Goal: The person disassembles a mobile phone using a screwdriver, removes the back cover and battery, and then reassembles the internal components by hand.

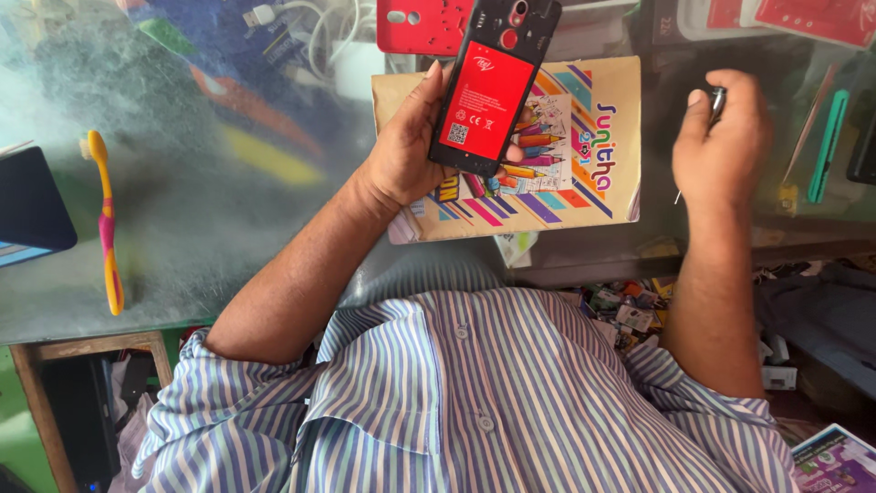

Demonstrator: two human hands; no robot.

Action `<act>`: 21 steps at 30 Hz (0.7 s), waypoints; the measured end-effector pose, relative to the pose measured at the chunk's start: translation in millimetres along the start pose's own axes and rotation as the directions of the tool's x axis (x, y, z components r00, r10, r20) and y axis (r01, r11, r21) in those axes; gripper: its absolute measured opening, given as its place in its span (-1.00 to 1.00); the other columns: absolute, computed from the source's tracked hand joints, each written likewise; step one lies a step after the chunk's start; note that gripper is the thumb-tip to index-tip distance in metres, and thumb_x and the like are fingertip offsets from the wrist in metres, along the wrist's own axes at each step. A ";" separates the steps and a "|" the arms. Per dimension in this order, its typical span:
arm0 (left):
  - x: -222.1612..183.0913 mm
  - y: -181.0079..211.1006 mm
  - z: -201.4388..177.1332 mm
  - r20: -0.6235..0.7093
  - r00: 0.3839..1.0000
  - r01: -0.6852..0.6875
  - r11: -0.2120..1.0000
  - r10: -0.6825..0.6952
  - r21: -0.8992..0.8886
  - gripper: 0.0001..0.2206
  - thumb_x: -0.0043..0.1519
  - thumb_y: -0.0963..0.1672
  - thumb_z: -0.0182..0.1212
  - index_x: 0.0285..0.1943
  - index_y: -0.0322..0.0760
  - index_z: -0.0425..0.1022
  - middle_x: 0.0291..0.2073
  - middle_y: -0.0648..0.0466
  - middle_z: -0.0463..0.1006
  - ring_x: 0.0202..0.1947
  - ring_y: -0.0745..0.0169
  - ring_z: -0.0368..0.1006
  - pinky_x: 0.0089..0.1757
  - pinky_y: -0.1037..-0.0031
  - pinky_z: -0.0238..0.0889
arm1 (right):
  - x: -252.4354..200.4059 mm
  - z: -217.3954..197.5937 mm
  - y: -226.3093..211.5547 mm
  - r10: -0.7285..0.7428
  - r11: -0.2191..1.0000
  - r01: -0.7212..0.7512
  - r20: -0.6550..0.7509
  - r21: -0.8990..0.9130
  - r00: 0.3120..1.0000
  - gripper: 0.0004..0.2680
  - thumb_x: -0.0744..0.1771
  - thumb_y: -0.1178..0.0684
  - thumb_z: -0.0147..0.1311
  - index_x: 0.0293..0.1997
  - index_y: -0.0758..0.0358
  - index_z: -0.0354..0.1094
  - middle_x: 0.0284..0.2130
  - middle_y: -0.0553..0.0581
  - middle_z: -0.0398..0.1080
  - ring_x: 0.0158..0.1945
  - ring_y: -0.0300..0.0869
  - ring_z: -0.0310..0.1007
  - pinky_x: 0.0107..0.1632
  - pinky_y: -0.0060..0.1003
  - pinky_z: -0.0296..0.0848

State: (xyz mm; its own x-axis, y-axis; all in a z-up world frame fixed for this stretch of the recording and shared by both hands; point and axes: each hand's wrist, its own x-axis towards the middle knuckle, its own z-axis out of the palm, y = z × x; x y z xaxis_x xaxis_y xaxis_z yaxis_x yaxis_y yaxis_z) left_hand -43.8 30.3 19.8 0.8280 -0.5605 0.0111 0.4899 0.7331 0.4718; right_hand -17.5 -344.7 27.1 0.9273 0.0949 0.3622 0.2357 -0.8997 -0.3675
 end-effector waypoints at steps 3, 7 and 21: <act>2.2 -4.1 -7.0 0.000 1.000 0.004 0.999 -0.004 0.035 -0.31 0.52 0.17 -0.30 0.55 -0.47 0.23 0.20 -0.33 0.51 0.03 -0.13 0.59 0.11 0.17 0.48 | -2.7 1.7 -14.8 -0.124 0.975 0.125 0.015 -0.186 0.992 -0.85 0.45 0.20 0.12 0.16 0.31 0.36 -0.02 0.29 0.37 -0.05 0.15 0.49 -0.02 0.02 0.48; 3.1 -7.9 -12.5 -0.008 0.999 0.033 0.999 -0.033 -0.021 -0.36 0.48 0.14 -0.33 0.48 -0.42 0.23 0.16 -0.29 0.54 0.04 -0.10 0.59 0.03 0.06 0.54 | 4.3 -5.2 -41.3 -0.025 0.956 0.061 0.127 -0.286 0.992 -0.79 0.47 0.13 0.10 0.27 0.31 0.36 0.02 0.31 0.36 -0.03 0.14 0.49 -0.06 0.06 0.45; 5.1 -16.5 -16.8 -0.091 0.996 -0.014 0.992 0.002 -0.123 -0.50 0.53 0.04 -0.25 0.41 -0.44 0.35 0.16 -0.15 0.56 0.16 0.05 0.52 0.23 0.25 0.40 | -4.2 8.7 -203.8 -0.491 0.823 0.465 -0.003 0.325 0.871 -0.85 0.34 0.22 0.34 -0.07 0.26 0.43 -0.12 0.10 0.45 -0.05 -0.01 0.51 -0.03 -0.14 0.53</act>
State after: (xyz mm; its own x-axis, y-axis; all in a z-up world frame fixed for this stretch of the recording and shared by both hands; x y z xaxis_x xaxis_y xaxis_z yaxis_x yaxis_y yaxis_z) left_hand -43.1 21.8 -2.7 0.8506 -0.5215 -0.0676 0.5084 0.7825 0.3595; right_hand -67.0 -158.0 93.1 0.6915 0.5230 0.4983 0.7197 -0.5580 -0.4131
